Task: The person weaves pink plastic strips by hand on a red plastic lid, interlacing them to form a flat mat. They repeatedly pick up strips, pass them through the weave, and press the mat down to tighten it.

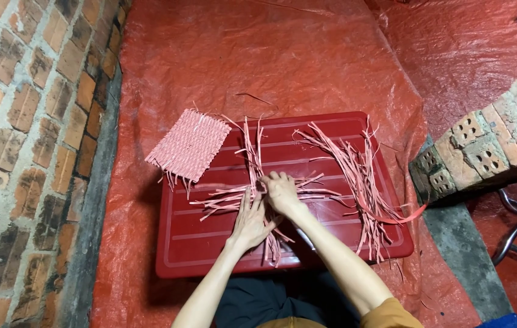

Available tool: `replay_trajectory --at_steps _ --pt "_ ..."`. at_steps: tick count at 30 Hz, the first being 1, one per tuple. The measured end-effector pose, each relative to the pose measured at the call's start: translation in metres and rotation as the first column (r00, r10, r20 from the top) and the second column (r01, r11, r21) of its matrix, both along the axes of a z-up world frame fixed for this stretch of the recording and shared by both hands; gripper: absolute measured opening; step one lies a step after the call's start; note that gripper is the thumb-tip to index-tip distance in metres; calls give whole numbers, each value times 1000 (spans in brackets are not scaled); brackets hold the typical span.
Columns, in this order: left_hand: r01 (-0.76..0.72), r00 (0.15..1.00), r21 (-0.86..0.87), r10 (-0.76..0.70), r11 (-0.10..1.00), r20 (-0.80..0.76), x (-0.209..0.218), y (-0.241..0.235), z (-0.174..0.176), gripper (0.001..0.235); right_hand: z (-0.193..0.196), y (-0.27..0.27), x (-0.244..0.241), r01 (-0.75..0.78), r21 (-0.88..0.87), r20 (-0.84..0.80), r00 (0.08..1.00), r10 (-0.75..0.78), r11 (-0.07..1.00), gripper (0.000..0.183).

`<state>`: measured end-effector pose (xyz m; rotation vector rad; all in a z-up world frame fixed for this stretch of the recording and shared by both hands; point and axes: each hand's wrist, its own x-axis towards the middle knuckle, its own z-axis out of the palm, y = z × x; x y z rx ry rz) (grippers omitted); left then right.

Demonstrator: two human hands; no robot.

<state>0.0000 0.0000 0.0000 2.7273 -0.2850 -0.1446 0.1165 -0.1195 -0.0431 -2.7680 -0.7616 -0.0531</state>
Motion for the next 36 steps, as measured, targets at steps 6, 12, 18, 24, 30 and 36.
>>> replay_trajectory --at_steps 6,12,18,24,30,36 --pt "86 968 -345 4 935 253 9 17 36 39 143 -63 -19 2 433 -53 998 23 901 71" --pt "-72 938 -445 213 892 274 25 37 37 37 175 -133 -83 249 698 -250 963 -97 672 49" --pt "-145 960 -280 204 949 193 52 40 -2 39 106 -127 -124 521 614 -687 722 78 593 44" --pt "-96 983 -115 113 989 146 75 47 -42 43 100 -102 -129 620 597 -785 582 212 510 38" --pt "-96 987 -62 103 993 121 69 45 -38 43 42 -90 -114 662 582 -802 563 199 472 42" --pt "-114 991 -22 115 993 75 70 47 -34 43 32 -76 -106 717 606 -795 544 267 344 46"
